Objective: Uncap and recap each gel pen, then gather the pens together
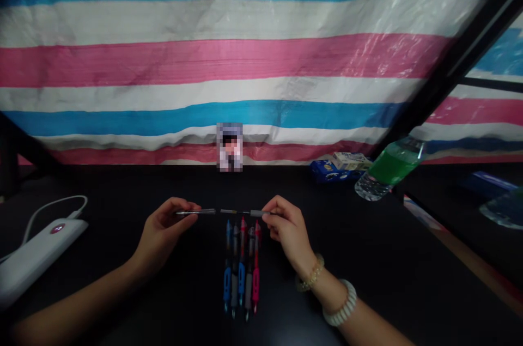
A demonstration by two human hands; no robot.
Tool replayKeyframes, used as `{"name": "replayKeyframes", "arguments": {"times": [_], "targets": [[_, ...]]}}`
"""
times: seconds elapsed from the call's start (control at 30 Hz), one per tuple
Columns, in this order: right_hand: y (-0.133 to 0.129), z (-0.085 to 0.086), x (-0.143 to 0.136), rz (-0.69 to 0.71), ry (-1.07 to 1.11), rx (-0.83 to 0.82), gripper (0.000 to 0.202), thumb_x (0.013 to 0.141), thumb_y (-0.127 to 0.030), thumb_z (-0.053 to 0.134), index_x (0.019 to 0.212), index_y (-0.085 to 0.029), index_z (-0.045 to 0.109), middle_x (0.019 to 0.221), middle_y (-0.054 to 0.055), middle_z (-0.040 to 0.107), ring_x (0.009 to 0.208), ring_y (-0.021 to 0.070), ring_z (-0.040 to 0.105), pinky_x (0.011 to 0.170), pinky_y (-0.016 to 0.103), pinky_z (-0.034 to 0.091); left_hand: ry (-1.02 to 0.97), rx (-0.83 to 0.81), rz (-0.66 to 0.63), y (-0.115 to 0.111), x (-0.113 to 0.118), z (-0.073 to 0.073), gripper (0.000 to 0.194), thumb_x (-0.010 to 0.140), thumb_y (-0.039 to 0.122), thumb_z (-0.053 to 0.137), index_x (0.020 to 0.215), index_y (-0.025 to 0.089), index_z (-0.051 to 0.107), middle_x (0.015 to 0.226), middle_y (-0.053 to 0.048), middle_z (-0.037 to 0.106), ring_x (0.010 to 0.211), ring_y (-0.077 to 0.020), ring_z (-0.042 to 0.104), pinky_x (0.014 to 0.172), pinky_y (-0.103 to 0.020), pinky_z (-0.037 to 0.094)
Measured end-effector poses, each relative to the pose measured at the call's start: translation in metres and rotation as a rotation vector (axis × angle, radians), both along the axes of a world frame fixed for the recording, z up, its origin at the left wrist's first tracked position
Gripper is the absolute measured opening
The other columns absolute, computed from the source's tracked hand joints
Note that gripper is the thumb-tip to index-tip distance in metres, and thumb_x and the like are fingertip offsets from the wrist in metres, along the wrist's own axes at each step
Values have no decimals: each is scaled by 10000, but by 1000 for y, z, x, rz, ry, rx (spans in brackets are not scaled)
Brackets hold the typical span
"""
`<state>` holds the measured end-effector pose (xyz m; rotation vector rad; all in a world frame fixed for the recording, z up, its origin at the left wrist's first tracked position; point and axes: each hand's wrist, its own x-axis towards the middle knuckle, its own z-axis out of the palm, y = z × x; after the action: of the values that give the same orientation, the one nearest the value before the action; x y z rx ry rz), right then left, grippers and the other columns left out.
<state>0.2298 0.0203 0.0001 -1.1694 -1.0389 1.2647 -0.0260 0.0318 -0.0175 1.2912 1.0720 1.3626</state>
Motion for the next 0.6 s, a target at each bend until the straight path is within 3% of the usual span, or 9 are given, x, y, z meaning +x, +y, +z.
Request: {"name": "replayKeyframes", "arguments": {"times": [0.6], "targets": [[-6,4,-5,51,-98,72,80,670,-215,632,662,-182,560,516,-76,427,426,66,322,388,194,210,7,-52,-65,-7,5,7,185,751,226,755,826,186,591,924,-18,714,873,-141,670,767,-222,513]]}}
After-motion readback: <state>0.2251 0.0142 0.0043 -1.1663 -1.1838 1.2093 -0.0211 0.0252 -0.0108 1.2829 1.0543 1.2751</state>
